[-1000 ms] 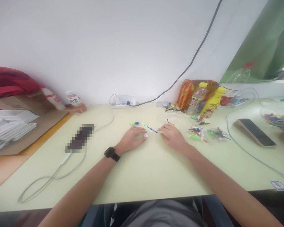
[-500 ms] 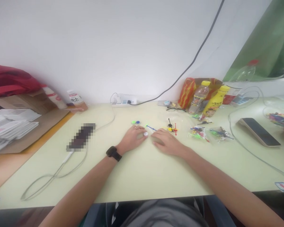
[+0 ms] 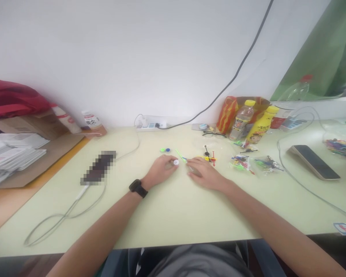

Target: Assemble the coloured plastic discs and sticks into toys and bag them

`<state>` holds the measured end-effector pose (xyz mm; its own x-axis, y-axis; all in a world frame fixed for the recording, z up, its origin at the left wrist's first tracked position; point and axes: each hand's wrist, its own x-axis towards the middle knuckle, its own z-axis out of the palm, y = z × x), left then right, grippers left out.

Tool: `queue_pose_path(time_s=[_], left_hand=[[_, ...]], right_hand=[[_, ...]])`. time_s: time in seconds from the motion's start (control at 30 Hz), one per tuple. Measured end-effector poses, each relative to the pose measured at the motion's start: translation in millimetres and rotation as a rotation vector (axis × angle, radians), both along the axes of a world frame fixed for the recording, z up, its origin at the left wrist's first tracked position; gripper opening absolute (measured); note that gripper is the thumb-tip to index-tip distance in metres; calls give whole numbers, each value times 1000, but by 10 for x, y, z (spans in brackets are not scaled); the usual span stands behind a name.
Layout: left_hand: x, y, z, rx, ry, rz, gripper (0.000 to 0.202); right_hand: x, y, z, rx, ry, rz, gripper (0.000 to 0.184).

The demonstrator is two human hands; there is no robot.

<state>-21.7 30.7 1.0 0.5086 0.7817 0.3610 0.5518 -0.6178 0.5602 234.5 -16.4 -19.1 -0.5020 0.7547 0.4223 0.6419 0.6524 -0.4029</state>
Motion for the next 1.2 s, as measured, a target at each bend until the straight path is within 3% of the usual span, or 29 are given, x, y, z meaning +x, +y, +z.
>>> queue_pose_path(time_s=[0.13,0.37,0.57,0.73,0.93,1.07,1.2], left_hand=[[19,3,-16,-74,-98,4,24],[37,5,-45,-223,-310,8,29],[62,-25,-34,-335,-351,-16,33],[65,-29,-26,-387,-392,-27,34],[60,-42,7,-472,-442,-64,41],[71,-68,21,-538,-479,-114,45],[103,-125,37,-593,-505,-168,43]], right_hand=[[7,19,-36,9,13,3,37],[-20,-22,64,-3,18,-2,28],[-15,-2,47,-1,21,-7,10],[-10,-7,78,-22,52,-39,12],[-33,-54,155,-199,327,-85,11],[-69,-46,182,-161,519,-128,18],[-84,-47,216,-140,577,-123,19]])
